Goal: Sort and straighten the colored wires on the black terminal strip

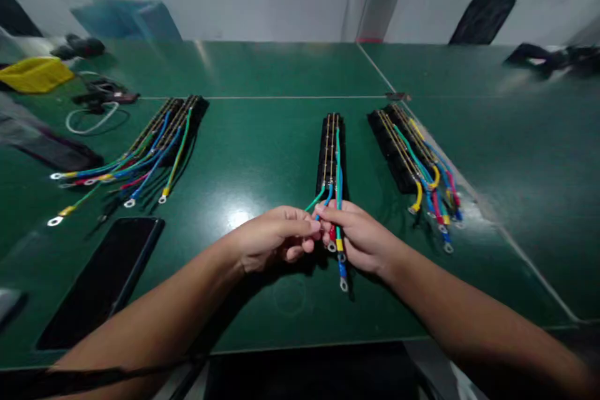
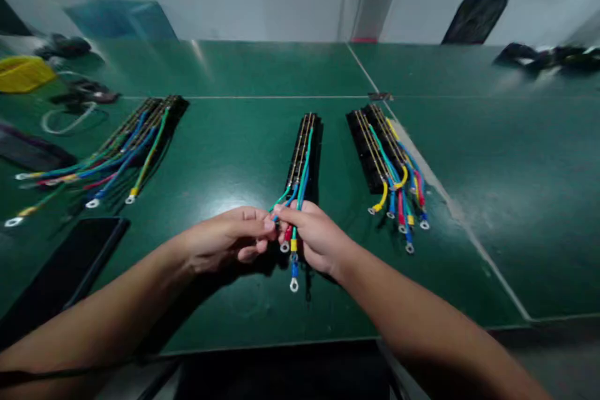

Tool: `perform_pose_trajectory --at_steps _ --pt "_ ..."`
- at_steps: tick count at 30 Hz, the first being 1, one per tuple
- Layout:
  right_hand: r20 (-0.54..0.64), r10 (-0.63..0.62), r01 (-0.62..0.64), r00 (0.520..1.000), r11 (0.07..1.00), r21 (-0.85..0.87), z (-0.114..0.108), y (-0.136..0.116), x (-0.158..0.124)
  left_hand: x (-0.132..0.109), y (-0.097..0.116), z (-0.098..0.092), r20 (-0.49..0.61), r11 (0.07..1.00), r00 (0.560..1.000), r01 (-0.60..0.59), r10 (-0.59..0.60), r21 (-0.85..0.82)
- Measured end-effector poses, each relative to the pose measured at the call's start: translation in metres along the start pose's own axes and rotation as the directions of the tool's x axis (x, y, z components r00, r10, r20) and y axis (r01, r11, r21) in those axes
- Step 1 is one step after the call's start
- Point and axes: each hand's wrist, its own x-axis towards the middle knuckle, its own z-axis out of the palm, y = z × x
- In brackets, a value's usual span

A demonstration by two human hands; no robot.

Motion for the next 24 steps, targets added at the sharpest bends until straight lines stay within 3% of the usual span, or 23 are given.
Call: perform_pose_trajectory --at_steps 6,13,24 --pt "-0.014 0.011 -0.011 1.000 1.000 0.015 -0.0007 0.0006 -0.0029 -0.0007 0.0005 0.0042 -0.114 0.999 0.993 -0.016 0.019 0.028" --pt "-0.007 0.004 -0.004 1.000 1.000 0.020 -0.0006 -0.0001 -0.0026 0.0014 -0.0012 0.0001 -0.025 1.000 1.000 -0.009 0.009 0.002" --pt "-0.043 0.031 -0.029 0.999 0.998 0.049 0.0020 -0.0021 -0.0031 -0.0008 0.0006 0.0037 -0.078 0.999 0.997 -0.023 0.026 0.040"
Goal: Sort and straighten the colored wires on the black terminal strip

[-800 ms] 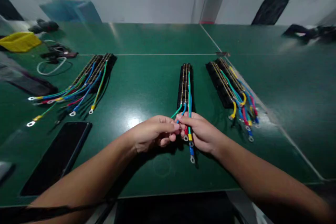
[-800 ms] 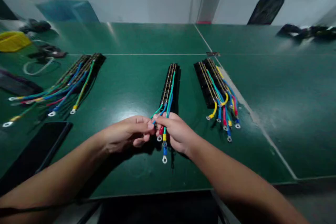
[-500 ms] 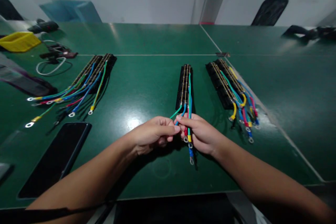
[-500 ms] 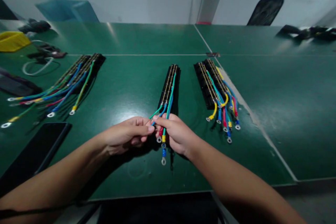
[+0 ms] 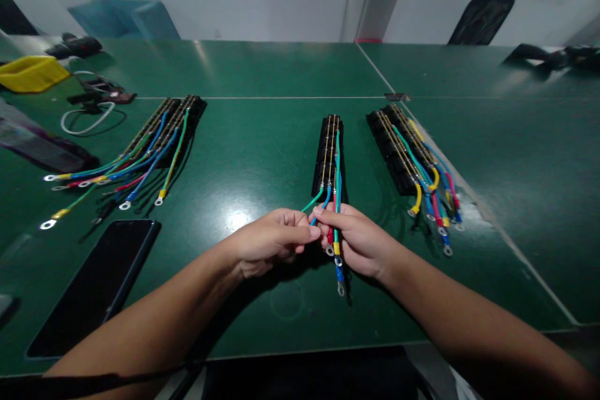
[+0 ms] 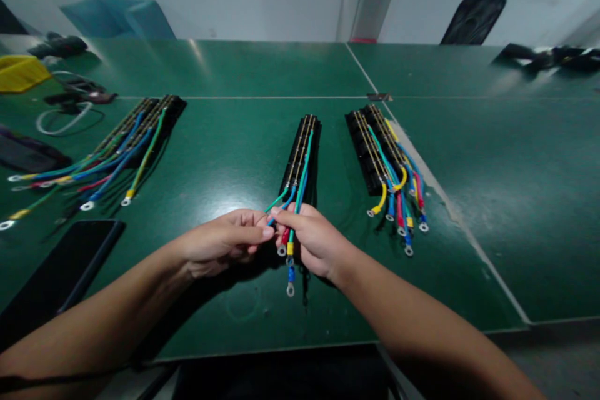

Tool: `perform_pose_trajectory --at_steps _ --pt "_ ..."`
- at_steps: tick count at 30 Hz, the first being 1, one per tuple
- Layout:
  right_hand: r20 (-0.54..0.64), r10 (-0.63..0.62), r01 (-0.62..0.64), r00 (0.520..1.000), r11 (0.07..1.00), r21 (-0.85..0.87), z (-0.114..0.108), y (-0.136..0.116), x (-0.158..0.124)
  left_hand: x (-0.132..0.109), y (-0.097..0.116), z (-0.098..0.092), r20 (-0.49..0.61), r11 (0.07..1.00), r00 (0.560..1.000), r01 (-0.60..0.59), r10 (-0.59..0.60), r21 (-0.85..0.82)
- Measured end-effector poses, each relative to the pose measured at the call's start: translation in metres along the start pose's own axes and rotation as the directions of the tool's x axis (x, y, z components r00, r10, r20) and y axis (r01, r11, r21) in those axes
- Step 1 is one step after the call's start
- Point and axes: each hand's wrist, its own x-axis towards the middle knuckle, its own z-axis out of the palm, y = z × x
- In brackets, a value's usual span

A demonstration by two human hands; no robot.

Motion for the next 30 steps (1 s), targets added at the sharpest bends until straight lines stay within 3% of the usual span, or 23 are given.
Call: perform_pose_trajectory --at_steps 5,16,24,30 --pt "0.006 -0.003 0.003 1.000 1.000 -0.008 0.0000 -0.0005 -0.0005 0.0018 0.0001 -0.0017 0.039 1.000 0.999 0.013 -0.012 -0.028" --pt "0.009 -0.008 0.008 1.000 1.000 -0.003 -0.0003 0.0006 0.0005 -0.0003 0.0002 0.0006 -0.042 1.000 0.999 -0.002 0.001 -0.008" --pt "0.033 -0.017 0.017 0.999 1.000 -0.008 -0.0020 0.0010 0.0001 0.0012 0.0003 -0.0016 0.025 1.000 1.000 0.007 -0.007 -0.016" --pt "0.004 -0.015 0.015 1.000 1.000 -0.007 -0.0014 0.0010 0.0003 -0.0007 0.0003 0.0014 -0.057 1.000 0.998 -0.009 0.010 0.015"
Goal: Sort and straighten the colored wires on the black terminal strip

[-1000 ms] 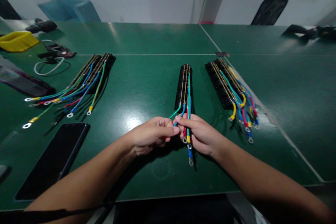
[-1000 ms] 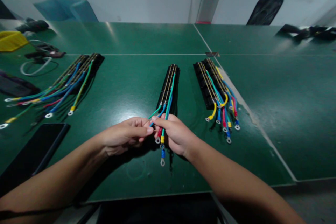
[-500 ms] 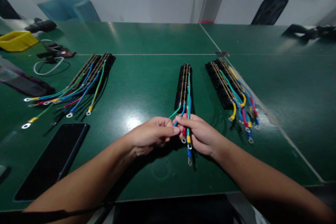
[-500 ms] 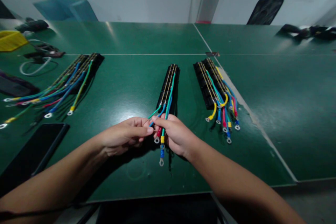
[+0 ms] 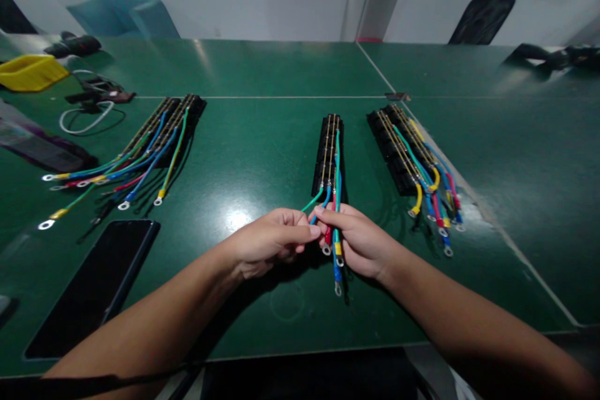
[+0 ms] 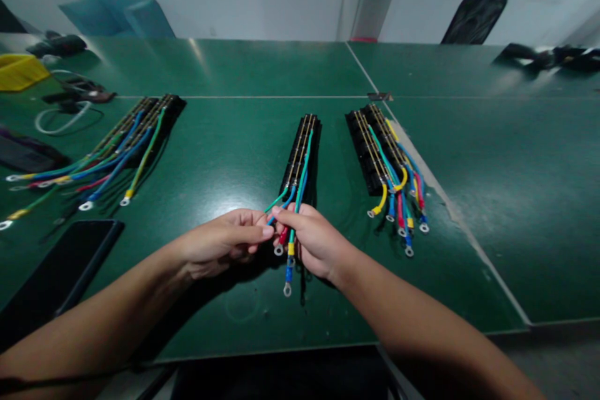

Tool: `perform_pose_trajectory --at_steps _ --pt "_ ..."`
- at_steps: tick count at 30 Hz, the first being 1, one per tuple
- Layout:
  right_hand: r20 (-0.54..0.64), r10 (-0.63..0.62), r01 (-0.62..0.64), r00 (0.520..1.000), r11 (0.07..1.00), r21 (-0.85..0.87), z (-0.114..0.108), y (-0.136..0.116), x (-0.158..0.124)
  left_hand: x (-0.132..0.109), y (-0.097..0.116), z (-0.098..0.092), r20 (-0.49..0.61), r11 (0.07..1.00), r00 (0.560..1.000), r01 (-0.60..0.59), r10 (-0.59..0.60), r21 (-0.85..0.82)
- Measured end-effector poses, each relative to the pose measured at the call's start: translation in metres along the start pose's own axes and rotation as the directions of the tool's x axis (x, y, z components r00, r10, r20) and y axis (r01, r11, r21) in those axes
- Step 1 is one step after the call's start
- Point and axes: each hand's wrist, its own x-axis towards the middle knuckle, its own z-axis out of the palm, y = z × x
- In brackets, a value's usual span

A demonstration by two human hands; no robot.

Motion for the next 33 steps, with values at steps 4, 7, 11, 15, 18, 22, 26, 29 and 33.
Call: perform_pose_trajectory --at_steps 4,7,11,15,18,22,26,29,33 --pt "-0.026 0.009 -0.009 1.000 1.000 0.006 0.0013 -0.0008 -0.0006 0.0002 0.0008 0.0001 0.002 1.000 1.000 0.010 -0.010 -0.006" --pt "-0.027 0.022 -0.022 0.999 1.000 0.012 0.0026 -0.0018 -0.0017 0.0014 0.0012 -0.0016 0.044 1.000 0.999 0.025 -0.024 -0.018" --pt "-0.022 0.017 -0.017 1.000 1.000 0.020 0.0025 -0.0020 -0.0019 0.0021 0.0012 -0.0028 0.054 0.999 0.998 0.029 -0.027 -0.035" --pt "-0.021 0.013 -0.013 1.000 1.000 0.004 0.0014 -0.0010 -0.0009 0.0003 0.0013 -0.0011 0.021 1.000 1.000 0.014 -0.013 -0.015" --pt "-0.028 0.013 -0.013 1.000 1.000 0.008 0.0011 -0.0006 -0.0007 -0.0007 0.0016 0.0002 -0.004 1.000 1.000 -0.004 0.005 0.003" --pt "-0.039 0.021 -0.021 0.999 1.000 0.009 0.0012 -0.0008 -0.0011 -0.0001 0.0017 -0.0004 -0.004 1.000 1.000 -0.002 0.002 0.020" --pt "-0.021 0.022 -0.021 1.000 1.000 0.013 0.0011 -0.0008 -0.0014 0.0008 0.0016 -0.0020 0.033 1.000 0.999 0.014 -0.014 0.009" --pt "-0.018 0.018 -0.018 1.000 1.000 0.015 0.0009 -0.0005 -0.0012 0.0005 0.0017 -0.0017 0.023 1.000 1.000 0.009 -0.010 0.008" --pt "-0.024 0.023 -0.022 0.999 1.000 0.015 0.0007 -0.0002 -0.0003 -0.0005 0.0023 -0.0001 -0.011 1.000 1.000 -0.007 0.008 0.023"
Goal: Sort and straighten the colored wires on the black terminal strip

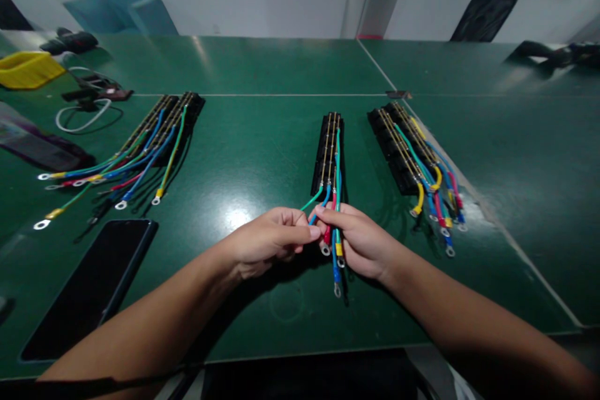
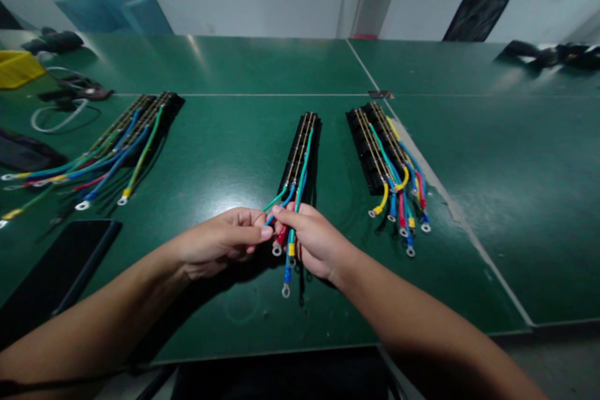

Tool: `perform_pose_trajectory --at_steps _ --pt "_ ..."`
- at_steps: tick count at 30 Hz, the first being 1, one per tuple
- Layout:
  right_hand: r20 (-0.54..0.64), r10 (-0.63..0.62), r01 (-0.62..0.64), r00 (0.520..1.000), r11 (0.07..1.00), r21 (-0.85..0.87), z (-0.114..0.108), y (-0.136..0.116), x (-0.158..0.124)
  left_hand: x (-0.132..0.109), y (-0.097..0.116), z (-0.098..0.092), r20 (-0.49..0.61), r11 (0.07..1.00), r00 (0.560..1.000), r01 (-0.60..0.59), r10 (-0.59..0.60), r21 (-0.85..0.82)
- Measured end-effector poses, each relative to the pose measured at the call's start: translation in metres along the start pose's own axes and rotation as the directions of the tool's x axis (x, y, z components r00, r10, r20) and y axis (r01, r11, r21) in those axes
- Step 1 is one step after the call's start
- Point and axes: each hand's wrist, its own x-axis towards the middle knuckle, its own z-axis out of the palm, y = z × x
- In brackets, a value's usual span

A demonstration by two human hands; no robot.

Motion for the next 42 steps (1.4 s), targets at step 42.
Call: perform_pose_trajectory --at_steps 42 --pt "0.051 -0.056 0.060 0.997 0.994 -0.095 -0.0027 -0.0004 -0.0005 -0.0068 0.0058 -0.0049 0.018 0.988 1.000 -0.020 0.018 0.156"
